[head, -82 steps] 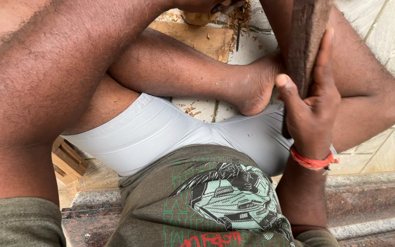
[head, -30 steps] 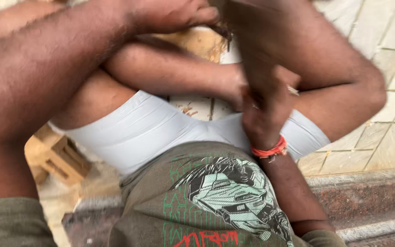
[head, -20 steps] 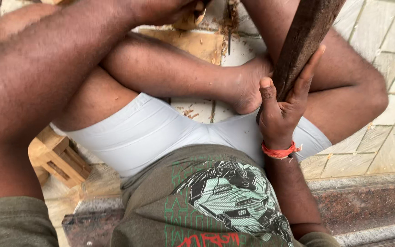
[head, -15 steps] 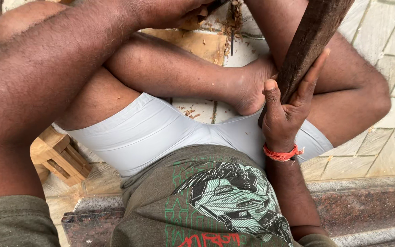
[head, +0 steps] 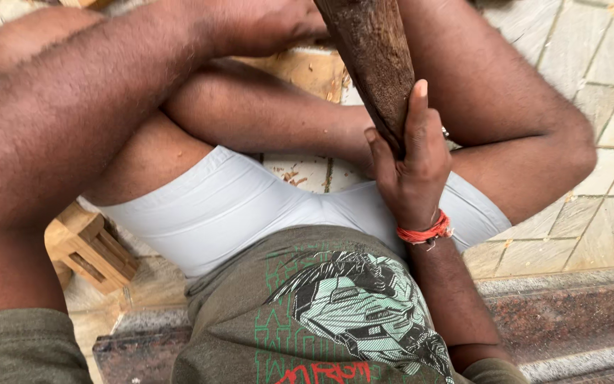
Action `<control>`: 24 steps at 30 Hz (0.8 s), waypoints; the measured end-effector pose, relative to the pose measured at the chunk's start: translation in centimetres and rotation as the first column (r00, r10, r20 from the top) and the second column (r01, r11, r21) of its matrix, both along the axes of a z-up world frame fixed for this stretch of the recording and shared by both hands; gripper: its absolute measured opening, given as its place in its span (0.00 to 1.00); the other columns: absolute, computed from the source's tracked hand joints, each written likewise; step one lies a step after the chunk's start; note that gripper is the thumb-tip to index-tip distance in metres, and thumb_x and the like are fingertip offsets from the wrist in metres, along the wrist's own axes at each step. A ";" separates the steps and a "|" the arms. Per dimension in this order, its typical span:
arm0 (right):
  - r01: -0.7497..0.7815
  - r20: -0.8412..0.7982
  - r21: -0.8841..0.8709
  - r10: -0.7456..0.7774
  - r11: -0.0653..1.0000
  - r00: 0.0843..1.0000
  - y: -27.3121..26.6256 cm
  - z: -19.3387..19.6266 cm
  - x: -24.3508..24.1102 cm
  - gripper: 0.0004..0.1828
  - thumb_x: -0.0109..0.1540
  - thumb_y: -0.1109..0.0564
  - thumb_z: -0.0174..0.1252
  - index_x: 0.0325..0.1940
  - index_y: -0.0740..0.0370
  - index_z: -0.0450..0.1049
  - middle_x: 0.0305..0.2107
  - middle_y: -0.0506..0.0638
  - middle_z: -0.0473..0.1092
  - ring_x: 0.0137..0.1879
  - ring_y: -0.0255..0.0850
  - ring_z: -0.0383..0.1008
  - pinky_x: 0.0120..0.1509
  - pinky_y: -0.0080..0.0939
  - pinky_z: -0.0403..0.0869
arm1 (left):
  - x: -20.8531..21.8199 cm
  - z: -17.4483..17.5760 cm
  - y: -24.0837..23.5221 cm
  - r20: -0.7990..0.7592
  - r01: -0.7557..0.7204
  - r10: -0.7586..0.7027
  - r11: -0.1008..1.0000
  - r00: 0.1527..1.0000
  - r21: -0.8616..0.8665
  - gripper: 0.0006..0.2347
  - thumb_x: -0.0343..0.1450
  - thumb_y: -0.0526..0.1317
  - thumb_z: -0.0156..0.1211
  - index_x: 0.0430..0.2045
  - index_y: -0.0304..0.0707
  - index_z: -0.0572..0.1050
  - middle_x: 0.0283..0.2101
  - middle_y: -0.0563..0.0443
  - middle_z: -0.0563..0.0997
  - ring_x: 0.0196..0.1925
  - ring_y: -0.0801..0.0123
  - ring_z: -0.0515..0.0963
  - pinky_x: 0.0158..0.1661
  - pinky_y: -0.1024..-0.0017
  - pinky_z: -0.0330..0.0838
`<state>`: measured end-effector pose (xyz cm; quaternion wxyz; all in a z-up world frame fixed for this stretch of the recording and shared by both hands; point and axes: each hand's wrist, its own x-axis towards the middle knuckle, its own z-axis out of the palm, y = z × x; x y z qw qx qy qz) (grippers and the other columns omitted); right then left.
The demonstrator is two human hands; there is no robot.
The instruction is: The person sits cross-legged on a tiled floor and carves a small wooden piece using a chisel and a wooden mallet. They repeatedly strike the chisel to shape the wood, occasionally rotating the piece to access different angles.
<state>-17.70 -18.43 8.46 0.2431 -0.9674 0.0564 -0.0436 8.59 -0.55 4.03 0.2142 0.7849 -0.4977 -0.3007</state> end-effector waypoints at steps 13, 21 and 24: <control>0.260 -0.178 0.963 -0.567 0.066 0.804 -4.9 -0.3 0.4 0.45 0.73 0.62 0.60 0.89 0.58 0.44 0.37 0.51 0.72 0.37 0.35 0.73 0.42 0.33 0.75 | 0.7 -0.6 3.3 0.123 -0.216 0.323 0.826 0.938 -0.522 0.08 0.75 0.30 0.62 0.48 0.35 0.75 0.44 0.48 0.86 0.46 0.63 0.87 0.51 0.65 0.81; 0.276 -0.231 0.961 -0.545 0.001 0.806 -4.8 -1.2 1.3 0.45 0.71 0.63 0.60 0.87 0.55 0.42 0.34 0.50 0.72 0.34 0.34 0.72 0.39 0.32 0.75 | -4.5 -2.5 1.8 -0.409 -0.841 0.735 0.469 0.541 -0.270 0.04 0.72 0.36 0.62 0.31 0.35 0.75 0.29 0.49 0.87 0.31 0.76 0.89 0.36 0.76 0.84; 0.274 -0.238 0.962 -0.537 -0.014 0.809 -4.9 -1.7 1.0 0.46 0.71 0.63 0.60 0.87 0.55 0.42 0.34 0.50 0.72 0.35 0.33 0.72 0.40 0.32 0.75 | -5.2 -3.7 0.8 -0.341 -0.831 0.759 0.482 0.554 -0.278 0.03 0.73 0.35 0.58 0.28 0.39 0.74 0.29 0.52 0.86 0.30 0.78 0.87 0.35 0.76 0.83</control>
